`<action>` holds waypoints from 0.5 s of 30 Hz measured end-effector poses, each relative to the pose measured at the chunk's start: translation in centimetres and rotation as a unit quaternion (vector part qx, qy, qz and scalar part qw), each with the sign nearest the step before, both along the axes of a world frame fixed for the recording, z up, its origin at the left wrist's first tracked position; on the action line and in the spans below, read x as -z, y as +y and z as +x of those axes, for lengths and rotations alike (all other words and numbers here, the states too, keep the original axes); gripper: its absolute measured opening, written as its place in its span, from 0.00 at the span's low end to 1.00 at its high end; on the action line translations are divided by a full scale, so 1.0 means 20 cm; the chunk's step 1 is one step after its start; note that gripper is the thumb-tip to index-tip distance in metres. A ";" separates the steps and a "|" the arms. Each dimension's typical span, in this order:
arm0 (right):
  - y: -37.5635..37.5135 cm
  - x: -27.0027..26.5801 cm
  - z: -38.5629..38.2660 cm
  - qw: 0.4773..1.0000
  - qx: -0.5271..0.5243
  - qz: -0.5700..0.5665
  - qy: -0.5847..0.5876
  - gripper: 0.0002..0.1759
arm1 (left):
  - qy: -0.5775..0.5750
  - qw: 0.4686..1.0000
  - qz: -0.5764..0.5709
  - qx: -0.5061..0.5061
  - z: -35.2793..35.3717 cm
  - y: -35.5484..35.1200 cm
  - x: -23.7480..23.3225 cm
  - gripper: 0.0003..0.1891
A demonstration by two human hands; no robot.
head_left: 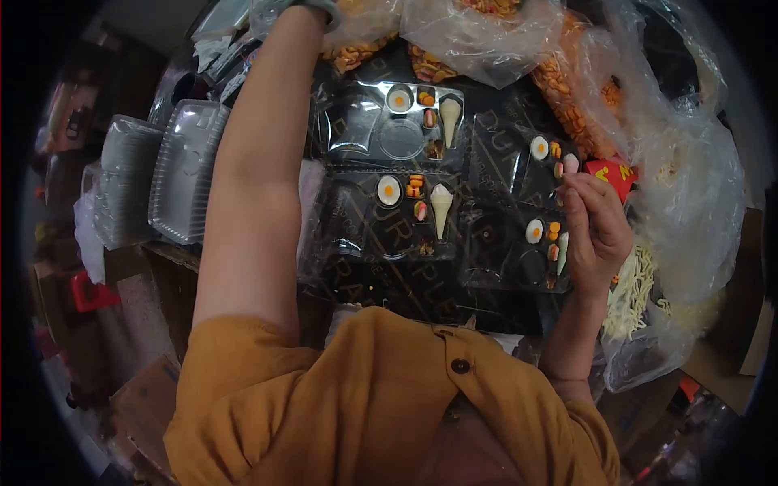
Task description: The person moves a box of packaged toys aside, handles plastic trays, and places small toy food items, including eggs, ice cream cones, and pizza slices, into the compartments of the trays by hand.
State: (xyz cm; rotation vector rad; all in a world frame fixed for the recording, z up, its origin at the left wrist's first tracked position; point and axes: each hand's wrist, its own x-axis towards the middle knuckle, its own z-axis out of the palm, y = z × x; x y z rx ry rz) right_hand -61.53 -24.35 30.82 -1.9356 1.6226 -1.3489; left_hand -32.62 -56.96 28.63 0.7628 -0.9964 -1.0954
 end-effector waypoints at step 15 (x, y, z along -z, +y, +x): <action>0.20 0.22 0.06 0.978 -0.078 0.107 -0.162 0.09 | 0.470 0.746 0.324 0.343 -0.46 1.41 0.29 0.09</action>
